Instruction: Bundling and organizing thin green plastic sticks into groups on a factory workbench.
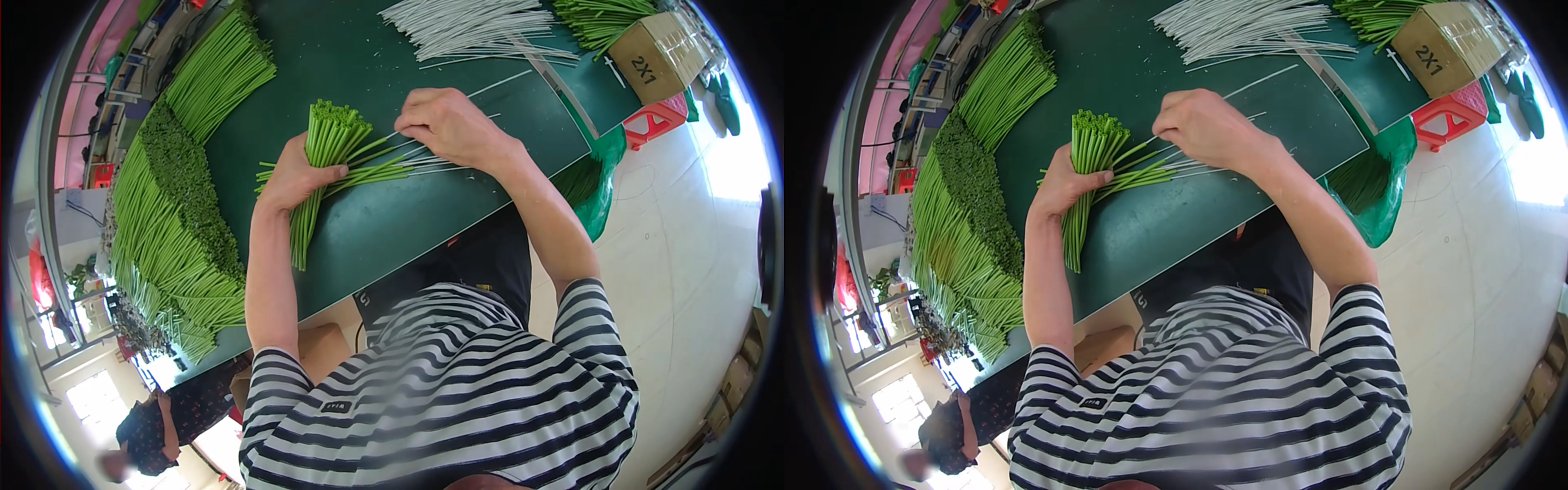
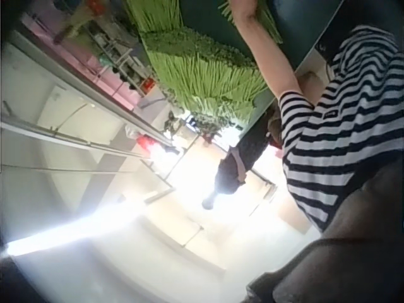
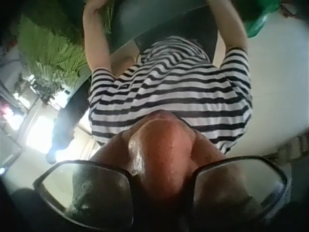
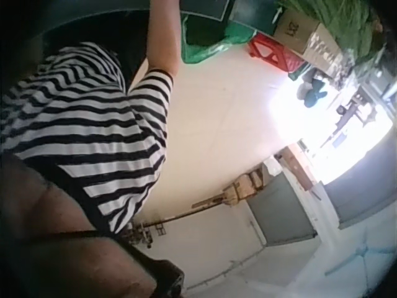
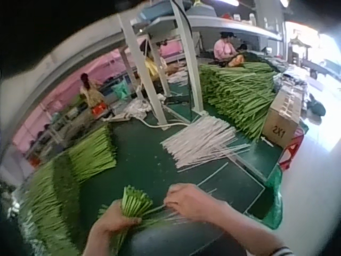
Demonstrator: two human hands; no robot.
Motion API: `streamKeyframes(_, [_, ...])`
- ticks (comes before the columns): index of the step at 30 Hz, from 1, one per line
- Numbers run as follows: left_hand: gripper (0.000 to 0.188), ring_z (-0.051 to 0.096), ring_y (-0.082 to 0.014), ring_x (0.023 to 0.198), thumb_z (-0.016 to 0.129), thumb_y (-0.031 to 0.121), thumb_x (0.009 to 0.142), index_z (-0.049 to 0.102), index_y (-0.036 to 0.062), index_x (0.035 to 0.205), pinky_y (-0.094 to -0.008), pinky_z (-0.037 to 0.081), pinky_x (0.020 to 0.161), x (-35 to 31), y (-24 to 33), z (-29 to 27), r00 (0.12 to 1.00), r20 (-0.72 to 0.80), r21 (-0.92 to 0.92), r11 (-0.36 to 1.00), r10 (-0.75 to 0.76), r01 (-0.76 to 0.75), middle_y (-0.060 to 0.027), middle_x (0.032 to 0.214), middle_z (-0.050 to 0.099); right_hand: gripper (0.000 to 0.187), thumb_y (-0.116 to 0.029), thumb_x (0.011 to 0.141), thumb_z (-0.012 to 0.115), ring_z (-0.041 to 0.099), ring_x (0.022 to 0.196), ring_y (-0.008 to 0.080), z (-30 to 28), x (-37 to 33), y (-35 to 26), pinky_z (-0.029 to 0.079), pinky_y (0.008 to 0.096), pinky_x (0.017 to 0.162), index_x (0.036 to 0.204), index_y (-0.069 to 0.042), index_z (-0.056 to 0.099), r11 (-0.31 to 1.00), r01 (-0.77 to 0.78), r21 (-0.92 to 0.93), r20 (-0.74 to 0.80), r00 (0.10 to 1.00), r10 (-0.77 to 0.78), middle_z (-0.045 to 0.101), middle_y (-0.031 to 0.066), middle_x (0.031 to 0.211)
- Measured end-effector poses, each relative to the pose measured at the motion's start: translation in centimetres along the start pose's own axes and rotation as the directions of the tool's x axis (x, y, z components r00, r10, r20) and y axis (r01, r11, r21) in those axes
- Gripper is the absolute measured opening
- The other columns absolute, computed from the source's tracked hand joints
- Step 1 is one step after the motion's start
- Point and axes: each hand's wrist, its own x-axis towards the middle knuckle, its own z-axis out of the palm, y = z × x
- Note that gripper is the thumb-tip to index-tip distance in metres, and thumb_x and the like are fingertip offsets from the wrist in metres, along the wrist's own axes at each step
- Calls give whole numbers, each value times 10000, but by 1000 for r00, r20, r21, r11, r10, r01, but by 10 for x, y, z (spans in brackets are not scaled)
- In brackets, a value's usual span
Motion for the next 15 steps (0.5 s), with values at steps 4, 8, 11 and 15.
streamKeyframes(4, [518, 697, -161, 1046, 823, -31, 783, 667, -46, 1277, -323, 533, 1007, 1, 0, 1, 1000, 6, 7, 1000, -12, 12, -83, 1170, 755, 174, -53, 883, 761, 700, 928, 351, 17, 9, -10, 562, 398, 809, 1051, -7, 759, 999, 21, 35, 27, 999, -22, 735, 130, 1043])
streamKeyframes(8, [513, 695, -165, 1055, 825, -23, 778, 671, -45, 1267, -327, 530, 1017, 0, 1, 2, 1000, 12, -6, 1000, 18, -18, -85, 1167, 755, 238, -107, 878, 781, 697, 1008, 309, 4, 5, -9, 509, 413, 963, 1109, -50, 768, 945, 41, -324, 35, 999, -32, 737, 116, 1128])
streamKeyframes(11, [511, 698, -171, 1051, 828, -15, 775, 671, -47, 1260, -336, 530, 1021, 0, 0, 0, 1000, 3, 32, 999, 23, -23, -90, 1171, 756, 158, -115, 889, 779, 690, 1002, 290, -12, -5, 3, 477, 420, 1002, 1041, -72, 794, 956, -62, -285, 43, 996, 77, 748, 115, 1052])
streamKeyframes(15, [508, 701, -169, 1039, 831, -12, 777, 669, -49, 1257, -331, 536, 1008, 1, -1, 0, 1000, 16, 39, 999, 16, -17, -94, 1161, 758, 114, -93, 907, 760, 696, 947, 325, -8, -4, 4, 544, 417, 897, 998, -35, 797, 991, -74, -111, 46, 996, 79, 746, 122, 976])
